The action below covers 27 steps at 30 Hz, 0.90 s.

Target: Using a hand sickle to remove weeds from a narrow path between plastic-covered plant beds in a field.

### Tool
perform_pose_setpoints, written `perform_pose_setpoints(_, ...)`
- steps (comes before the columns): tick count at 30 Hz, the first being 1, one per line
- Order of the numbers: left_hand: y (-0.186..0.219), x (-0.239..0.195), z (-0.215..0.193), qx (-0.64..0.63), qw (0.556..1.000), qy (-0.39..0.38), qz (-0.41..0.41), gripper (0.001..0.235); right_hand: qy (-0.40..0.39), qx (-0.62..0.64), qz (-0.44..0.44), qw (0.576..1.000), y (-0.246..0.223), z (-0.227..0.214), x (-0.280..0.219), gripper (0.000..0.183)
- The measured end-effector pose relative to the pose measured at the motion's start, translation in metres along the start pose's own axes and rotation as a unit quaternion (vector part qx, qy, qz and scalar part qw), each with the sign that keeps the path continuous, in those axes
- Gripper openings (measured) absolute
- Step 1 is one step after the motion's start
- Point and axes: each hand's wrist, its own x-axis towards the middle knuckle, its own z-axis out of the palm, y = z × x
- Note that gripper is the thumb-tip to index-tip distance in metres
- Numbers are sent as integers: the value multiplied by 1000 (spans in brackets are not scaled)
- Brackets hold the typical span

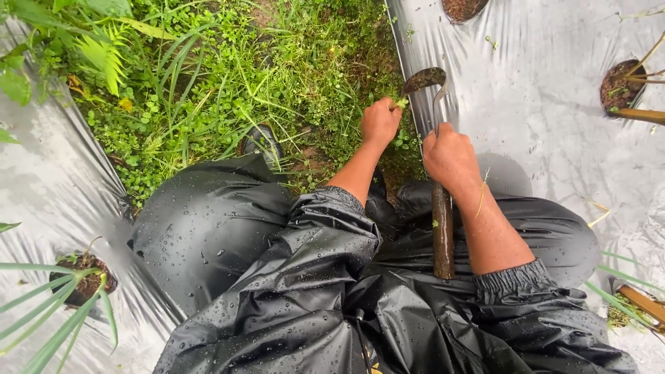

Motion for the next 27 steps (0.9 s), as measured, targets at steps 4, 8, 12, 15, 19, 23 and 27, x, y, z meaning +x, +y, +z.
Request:
perform_pose_setpoints(4,16,-14,-15,-28,1000,-7,8,21,17,10,0,1000,6,4,5,36)
perform_pose_setpoints(8,34,-27,-25,-52,998,-19,5,55,19,-4,8,1000,10,6,7,38)
perform_pose_setpoints(12,50,-39,-30,-64,998,-26,3,68,19,-3,13,1000,10,7,8,39)
perform_pose_setpoints(15,49,-39,-19,-48,999,-10,22,55,18,-6,14,1000,10,9,7,41)
perform_pose_setpoints(19,29,-24,0,-31,997,49,43,31,15,-1,22,1000,18,17,11,41)
perform_pose_setpoints(23,10,-11,12,-35,995,81,45,16,7,2,22,1000,16,20,11,40)
perform_pose_setpoints(27,-2,-5,17,-38,995,84,44,16,6,12,28,1000,7,10,11,40)
